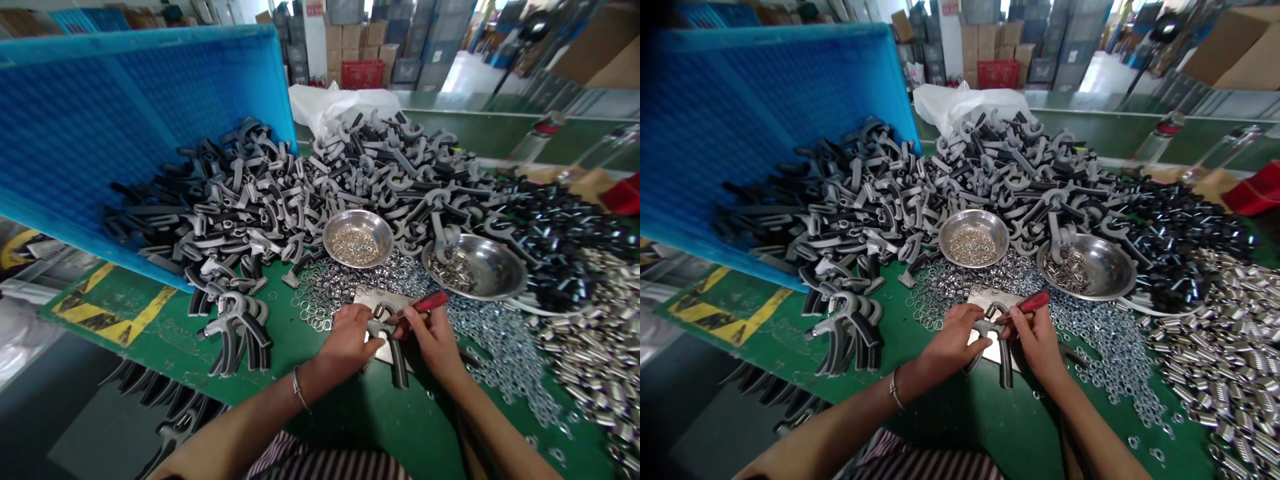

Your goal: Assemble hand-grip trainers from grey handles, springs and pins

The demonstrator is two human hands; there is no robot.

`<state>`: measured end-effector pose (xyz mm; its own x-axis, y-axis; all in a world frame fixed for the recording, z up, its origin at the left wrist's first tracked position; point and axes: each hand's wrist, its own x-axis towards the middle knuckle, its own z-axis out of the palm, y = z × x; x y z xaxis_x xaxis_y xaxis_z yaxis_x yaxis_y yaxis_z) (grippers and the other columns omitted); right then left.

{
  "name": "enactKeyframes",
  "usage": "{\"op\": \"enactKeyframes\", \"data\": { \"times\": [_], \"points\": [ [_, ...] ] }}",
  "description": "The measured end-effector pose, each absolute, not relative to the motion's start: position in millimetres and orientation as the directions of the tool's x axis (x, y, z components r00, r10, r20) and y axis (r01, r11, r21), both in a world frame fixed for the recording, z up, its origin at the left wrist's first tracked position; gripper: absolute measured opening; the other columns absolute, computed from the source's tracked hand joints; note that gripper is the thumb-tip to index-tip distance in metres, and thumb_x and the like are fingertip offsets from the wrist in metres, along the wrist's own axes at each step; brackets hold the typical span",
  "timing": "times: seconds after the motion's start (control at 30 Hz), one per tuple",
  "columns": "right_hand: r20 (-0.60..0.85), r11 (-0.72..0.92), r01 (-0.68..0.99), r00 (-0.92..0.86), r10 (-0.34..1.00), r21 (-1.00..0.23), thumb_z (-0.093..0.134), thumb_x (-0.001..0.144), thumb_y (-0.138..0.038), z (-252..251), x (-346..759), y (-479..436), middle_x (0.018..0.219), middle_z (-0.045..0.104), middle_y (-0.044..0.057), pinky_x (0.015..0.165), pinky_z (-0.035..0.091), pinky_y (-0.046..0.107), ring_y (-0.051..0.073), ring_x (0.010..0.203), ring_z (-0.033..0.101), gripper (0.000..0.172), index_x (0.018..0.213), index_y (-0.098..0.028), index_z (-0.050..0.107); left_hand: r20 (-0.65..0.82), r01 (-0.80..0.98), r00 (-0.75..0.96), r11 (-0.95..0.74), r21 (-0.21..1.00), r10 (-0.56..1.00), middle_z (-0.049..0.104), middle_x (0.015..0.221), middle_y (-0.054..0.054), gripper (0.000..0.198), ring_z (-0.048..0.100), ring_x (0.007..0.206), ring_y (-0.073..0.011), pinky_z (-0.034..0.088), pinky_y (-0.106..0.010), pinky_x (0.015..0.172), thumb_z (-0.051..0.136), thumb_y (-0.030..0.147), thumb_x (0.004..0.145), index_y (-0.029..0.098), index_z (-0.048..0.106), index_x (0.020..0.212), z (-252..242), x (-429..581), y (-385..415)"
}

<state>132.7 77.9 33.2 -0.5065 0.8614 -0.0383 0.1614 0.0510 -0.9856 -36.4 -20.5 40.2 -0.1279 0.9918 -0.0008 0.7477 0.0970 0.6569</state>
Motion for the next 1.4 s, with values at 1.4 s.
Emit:
{"op": "enactKeyframes", "data": {
  "times": [1.4],
  "points": [
    [0.041,0.495,0.819,-0.507,0.861,-0.289,0.053,0.089,-0.054,63,192,147,0.074,0.067,0.009,0.053,0.041,0.035,0.028,0.063,0.063,0.033,0.091,-0.022,0.060,-0.040,0.897,-0.030,0.045,0.441,0.999,0.063,0.114,-0.012,0.037,0.055,0.109,-0.0300,0.040,-0.047,0.098,0.061,0.042,0.090,0.016,0.060,0.116,77,-53,-4]
  ]
}}
